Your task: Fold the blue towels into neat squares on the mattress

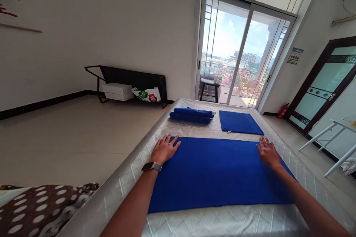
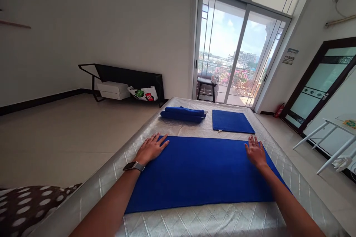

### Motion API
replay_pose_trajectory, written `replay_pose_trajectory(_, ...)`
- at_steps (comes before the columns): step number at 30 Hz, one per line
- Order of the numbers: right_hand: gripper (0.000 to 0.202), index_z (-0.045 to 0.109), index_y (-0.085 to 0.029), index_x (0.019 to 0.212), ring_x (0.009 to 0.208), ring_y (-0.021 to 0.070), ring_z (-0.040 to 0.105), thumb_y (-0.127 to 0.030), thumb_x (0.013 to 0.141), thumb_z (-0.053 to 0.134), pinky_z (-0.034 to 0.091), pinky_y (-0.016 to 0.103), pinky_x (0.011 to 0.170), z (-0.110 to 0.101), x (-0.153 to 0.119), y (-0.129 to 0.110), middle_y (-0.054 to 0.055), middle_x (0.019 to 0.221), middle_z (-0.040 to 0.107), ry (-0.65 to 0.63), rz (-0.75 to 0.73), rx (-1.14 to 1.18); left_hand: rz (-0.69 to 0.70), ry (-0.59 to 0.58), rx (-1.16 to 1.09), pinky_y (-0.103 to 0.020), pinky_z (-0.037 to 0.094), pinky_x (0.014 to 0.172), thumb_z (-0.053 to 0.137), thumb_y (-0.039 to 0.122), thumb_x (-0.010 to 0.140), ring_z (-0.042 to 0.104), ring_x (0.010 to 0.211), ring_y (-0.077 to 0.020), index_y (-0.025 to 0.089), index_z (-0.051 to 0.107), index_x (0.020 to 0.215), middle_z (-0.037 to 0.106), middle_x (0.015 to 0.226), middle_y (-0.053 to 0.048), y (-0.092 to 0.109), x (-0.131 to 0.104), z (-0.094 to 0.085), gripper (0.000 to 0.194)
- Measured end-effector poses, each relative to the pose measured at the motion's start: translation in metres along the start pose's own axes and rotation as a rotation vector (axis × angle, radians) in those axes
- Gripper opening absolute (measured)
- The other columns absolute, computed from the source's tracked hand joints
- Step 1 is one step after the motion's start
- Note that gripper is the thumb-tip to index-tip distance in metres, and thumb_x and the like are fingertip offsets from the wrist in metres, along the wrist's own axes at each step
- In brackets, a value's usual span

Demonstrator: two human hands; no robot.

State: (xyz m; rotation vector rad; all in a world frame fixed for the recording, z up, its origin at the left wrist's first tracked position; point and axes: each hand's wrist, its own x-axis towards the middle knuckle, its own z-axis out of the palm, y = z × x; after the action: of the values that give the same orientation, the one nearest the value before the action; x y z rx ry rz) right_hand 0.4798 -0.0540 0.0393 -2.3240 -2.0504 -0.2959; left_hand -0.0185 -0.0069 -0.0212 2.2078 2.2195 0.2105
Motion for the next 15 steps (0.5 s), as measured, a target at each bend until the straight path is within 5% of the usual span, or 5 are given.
replay_pose_trajectory(4,0.065,0.022,-0.016,0.163,0.157,0.0235,0.014,-0.049,0.107,0.019,0.015,0.048,0.127,-0.011,-0.032,-0.117,0.009,0.17,0.022,0.017,-0.31,0.202,-0.007,-0.003,-0.024,-0.048,0.022,0.124,0.032,0.053,0.102,0.028,0.154,-0.0281,0.033,0.037,0.158,0.036,0.166,-0.004,0.005,-0.004,-0.008,0.06)
replay_pose_trajectory(8,0.074,0.013,-0.018,0.164,0.158,0.0225,0.007,-0.061,0.104,0.014,0.009,0.048,0.128,-0.017,-0.066,-0.207,0.006,0.171,0.012,-0.139,-0.524,0.34,-0.011,-0.009,-0.012,-0.048,0.023,0.124,0.032,0.053,0.102,0.03,0.153,-0.0288,0.029,0.038,0.158,0.035,0.166,-0.008,0.008,-0.006,-0.014,0.061)
replay_pose_trajectory(11,0.079,0.012,-0.017,0.164,0.158,0.0232,0.004,-0.065,0.102,0.013,0.004,0.048,0.128,-0.021,-0.083,-0.223,0.006,0.17,0.008,-0.25,-0.538,0.382,0.002,0.001,0.005,-0.049,0.024,0.124,0.032,0.051,0.102,0.031,0.153,-0.0299,0.027,0.037,0.158,0.035,0.166,-0.01,0.007,-0.005,-0.012,0.061)
replay_pose_trajectory(15,0.079,0.013,-0.018,0.164,0.158,0.0226,0.004,-0.065,0.101,0.011,0.003,0.047,0.127,-0.02,-0.092,-0.187,0.005,0.17,0.008,-0.316,-0.418,0.348,0.025,0.01,0.002,-0.047,0.022,0.125,0.034,0.049,0.102,0.028,0.154,-0.0284,0.028,0.039,0.157,0.034,0.166,-0.008,0.003,-0.003,-0.005,0.059)
